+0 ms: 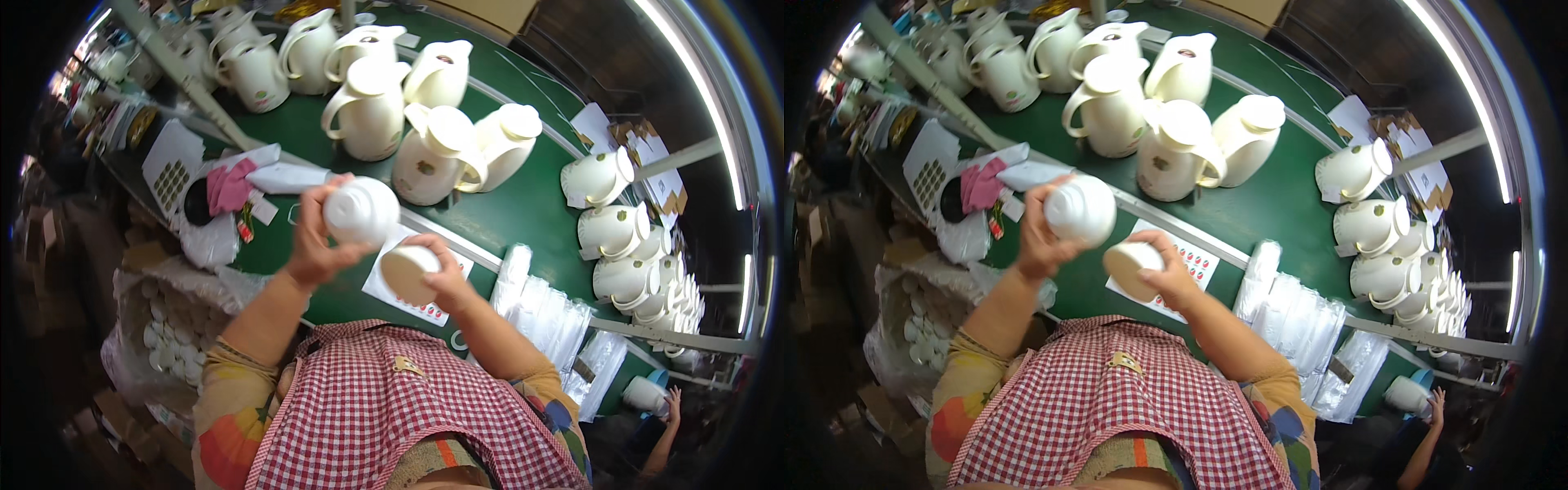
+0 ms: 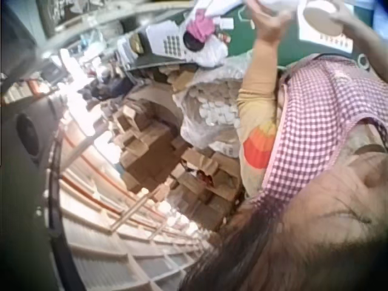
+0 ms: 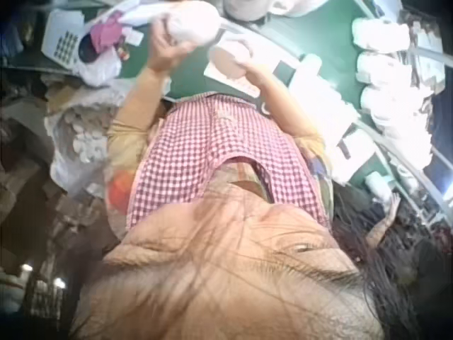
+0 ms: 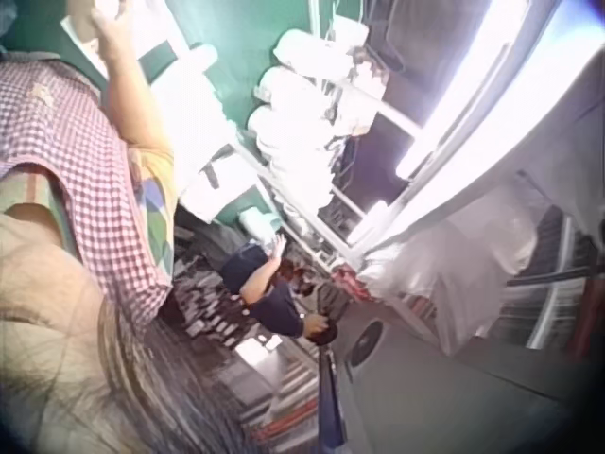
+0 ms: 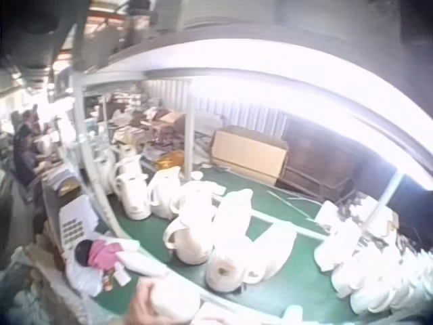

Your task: The person assembles white plastic pitchers by attaching lids and applying small round stickers to the body. They handle pitchers and lids one at a time, place stickers from a sheet onto each pitcher, and set the finished units aside on the table.

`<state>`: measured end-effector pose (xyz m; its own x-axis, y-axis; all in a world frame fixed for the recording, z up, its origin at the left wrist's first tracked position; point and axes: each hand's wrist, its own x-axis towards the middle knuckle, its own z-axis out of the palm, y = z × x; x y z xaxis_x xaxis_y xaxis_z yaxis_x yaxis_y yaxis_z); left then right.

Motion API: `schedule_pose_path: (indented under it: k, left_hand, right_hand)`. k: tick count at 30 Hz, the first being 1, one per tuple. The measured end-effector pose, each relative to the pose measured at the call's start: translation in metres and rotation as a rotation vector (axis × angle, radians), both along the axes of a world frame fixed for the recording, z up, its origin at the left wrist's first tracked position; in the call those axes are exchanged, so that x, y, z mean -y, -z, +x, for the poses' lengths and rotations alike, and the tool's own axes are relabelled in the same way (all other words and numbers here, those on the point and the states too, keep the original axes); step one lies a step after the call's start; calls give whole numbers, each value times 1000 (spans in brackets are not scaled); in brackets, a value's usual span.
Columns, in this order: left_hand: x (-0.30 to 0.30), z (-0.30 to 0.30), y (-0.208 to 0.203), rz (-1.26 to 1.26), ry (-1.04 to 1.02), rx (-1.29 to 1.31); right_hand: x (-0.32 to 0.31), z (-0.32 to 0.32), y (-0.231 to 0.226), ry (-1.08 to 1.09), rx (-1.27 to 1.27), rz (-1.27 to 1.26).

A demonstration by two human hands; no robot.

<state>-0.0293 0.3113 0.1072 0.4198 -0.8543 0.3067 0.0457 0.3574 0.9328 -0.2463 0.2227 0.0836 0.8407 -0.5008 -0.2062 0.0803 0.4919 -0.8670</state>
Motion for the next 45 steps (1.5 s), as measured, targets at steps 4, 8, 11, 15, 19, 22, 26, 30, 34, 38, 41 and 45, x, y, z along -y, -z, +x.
schedule_pose_path:
  k: [4, 8, 11, 15, 19, 22, 26, 30, 34, 38, 41, 45]
  left_hand:
    - [77, 72, -36, 43, 14, 262]
    - [171, 137, -65, 229, -303, 1073]
    - [240, 168, -79, 99, -428, 1280]
    - [334, 201, -62, 161, -455, 1541]
    - [372, 210, -20, 247, -385, 1732]
    - [379, 208, 9, 289, -239, 1679]
    - [370, 215, 2, 349, 7, 1077]
    - [313, 188, -42, -62, -267, 1026]
    - [220, 50, -29, -272, 246, 741]
    - [193, -89, 0, 25, 583, 465]
    - [240, -147, 27, 98, 189, 385]
    - [279, -176, 38, 402, -4, 522]
  right_hand:
    - [106, -38, -43, 386, 108, -202]
    - [225, 11, -66, 555, -13, -600]
    - [294, 84, -91, 618, -80, -651]
    - [371, 159, -72, 617, -57, -506]
    - [393, 196, -45, 719, -141, -316]
    - [418, 180, -17, 549, -602, -783]
    - [405, 149, -37, 619, -676, -1505]
    - [365, 53, -109, 328, -743, -1450]
    - [314, -21, -103, 67, -1207, -1585]
    - [307, -23, -69, -60, -1178, -1566]
    - [311, -39, -61, 63, -1043, -1512]
    - [306, -76, -50, 204, -841, -1363]
